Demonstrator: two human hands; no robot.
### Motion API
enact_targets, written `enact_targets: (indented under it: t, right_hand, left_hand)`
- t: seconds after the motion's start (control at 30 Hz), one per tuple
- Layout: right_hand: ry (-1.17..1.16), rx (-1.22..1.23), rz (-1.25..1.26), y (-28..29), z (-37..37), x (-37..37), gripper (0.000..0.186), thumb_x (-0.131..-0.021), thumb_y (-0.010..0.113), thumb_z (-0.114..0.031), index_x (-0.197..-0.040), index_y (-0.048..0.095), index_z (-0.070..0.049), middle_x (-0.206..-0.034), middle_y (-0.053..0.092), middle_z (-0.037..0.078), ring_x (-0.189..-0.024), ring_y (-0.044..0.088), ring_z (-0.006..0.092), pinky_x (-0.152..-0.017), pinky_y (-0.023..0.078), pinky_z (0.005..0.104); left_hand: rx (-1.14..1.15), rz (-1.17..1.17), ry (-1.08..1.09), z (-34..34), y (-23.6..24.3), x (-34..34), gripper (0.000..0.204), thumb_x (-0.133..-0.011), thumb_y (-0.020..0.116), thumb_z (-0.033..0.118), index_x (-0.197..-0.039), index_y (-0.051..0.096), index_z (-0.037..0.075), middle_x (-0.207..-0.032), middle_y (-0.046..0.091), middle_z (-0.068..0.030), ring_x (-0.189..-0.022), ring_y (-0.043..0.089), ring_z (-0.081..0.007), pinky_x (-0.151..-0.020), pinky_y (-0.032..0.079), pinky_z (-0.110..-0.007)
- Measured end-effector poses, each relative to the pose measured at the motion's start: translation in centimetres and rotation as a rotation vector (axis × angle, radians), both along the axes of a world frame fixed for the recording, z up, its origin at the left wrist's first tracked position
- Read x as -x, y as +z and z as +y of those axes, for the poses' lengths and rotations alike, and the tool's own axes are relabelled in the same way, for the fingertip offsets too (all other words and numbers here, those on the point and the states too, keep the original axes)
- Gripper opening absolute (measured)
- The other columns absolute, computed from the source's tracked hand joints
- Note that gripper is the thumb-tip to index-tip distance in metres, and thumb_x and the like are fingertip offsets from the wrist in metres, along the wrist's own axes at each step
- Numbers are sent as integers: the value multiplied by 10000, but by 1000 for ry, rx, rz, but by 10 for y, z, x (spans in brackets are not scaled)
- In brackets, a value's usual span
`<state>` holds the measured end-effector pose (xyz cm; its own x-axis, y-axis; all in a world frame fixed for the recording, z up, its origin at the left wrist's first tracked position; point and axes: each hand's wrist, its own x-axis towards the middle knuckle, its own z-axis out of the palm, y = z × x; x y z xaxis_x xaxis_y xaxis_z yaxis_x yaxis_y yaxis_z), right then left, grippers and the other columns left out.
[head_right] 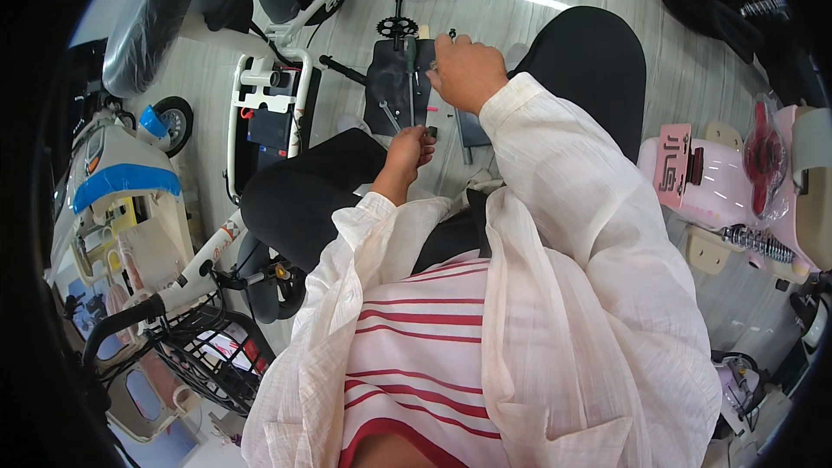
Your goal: The person uses a screwdriver and hammer to loosen and remove terminals from a scooter battery. They then remove the battery from the compartment and continue working on the terminals on the floor.
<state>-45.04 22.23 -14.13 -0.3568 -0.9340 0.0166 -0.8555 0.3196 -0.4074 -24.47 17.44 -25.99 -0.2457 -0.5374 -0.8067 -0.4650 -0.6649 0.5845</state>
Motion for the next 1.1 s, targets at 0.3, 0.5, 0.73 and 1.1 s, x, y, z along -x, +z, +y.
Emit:
enact_targets:
  t: [0.3, 0.5, 0.73, 1.1]
  right_hand:
    - [162, 255, 138, -21, 0, 4, 357, -837, 674, -343, -996, 557, -45, -803, 652, 135, -691, 660, 348, -617, 526, 437]
    - [76, -46, -41, 1, 0, 0, 281, -800, 677, -225, -984, 559, -48, -900, 643, 154, -771, 661, 330, -646, 526, 417]
    - [221, 297, 116, -15, 1, 5, 300, -796, 679, -311, -911, 567, -58, -831, 646, 158, -685, 651, 345, -620, 515, 431]
    - [177, 235, 116, -5, -3, -4, 338, -829, 664, -350, -884, 538, -41, -735, 643, 164, -646, 632, 395, -591, 485, 500]
  left_hand:
    - [-2, -7, -31, 2, 6, 1, 233, -979, 485, 274, -1075, 571, 79, -835, 619, -42, -683, 574, -143, -596, 489, -280]
    - [11, -16, -49, 4, 8, 1, 241, -982, 485, 276, -1075, 569, 69, -841, 626, -45, -676, 574, -141, -597, 491, -281]
    - [-10, 16, -52, 3, 8, 8, 248, -983, 475, 275, -1076, 576, 68, -842, 628, -43, -677, 570, -141, -603, 481, -281]
    - [2, 78, -32, 3, 5, 11, 277, -967, 496, 284, -1089, 576, 50, -857, 627, -51, -676, 554, -140, -624, 473, -303]
